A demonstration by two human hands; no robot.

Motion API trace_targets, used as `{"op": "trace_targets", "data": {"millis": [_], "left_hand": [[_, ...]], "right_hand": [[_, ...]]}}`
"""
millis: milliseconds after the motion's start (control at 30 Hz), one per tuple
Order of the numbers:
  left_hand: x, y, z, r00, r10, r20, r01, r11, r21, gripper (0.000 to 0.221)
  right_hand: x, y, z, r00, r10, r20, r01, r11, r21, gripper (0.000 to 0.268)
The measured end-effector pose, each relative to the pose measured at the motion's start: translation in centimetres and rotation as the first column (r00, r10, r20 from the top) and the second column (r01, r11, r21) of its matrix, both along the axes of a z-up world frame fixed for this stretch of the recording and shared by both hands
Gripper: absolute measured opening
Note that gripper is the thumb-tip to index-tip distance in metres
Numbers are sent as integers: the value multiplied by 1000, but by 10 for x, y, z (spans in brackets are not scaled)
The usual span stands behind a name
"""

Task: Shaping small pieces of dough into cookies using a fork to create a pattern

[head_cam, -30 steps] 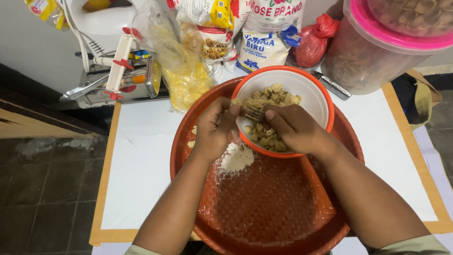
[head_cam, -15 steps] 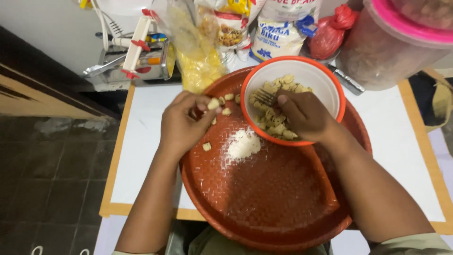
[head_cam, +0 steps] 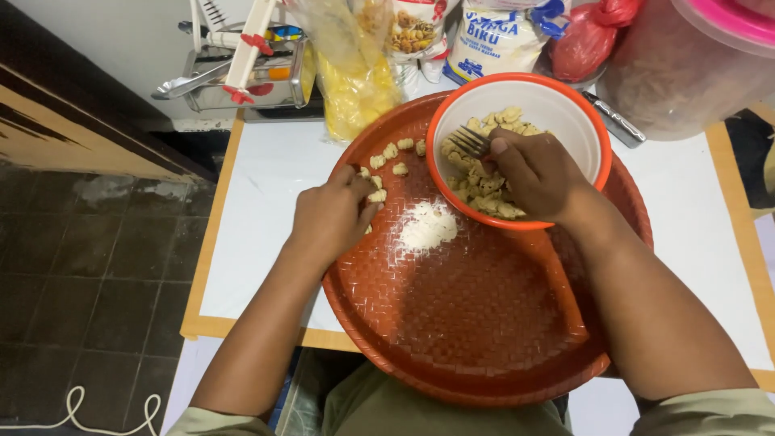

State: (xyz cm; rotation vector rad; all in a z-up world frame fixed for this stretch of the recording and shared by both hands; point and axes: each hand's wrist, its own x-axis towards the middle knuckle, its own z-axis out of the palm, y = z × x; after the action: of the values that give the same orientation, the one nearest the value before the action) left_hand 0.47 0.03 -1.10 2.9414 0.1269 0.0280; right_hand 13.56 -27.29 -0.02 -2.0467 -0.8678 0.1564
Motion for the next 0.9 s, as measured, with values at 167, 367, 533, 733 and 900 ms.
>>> {"op": "trace_targets", "data": {"millis": [167,367,533,733,900], "left_hand": [[8,-4,-7,997,-21,-78,26,997,76,26],[18,5,0,975,-34,-218,48,997,58,30],[20,-5,31,992,-64,-106,56,995,-76,31],[44,-36,48,977,-167,136,198,944,-264,31],[83,-54,20,915,-274,297,343,915,-212,23]], "right_hand": [[-2,0,6,1000,15,-16,-15,1000,3,44],[0,-2,5,999,26,-36,-26,1000,3,44],[-2,-2,6,1000,1,-1,-1,999,50,43],[-1,-13,9,964,-204,172,171,967,189,38],[9,-16,23,857,-301,418,211,945,248,40]]}}
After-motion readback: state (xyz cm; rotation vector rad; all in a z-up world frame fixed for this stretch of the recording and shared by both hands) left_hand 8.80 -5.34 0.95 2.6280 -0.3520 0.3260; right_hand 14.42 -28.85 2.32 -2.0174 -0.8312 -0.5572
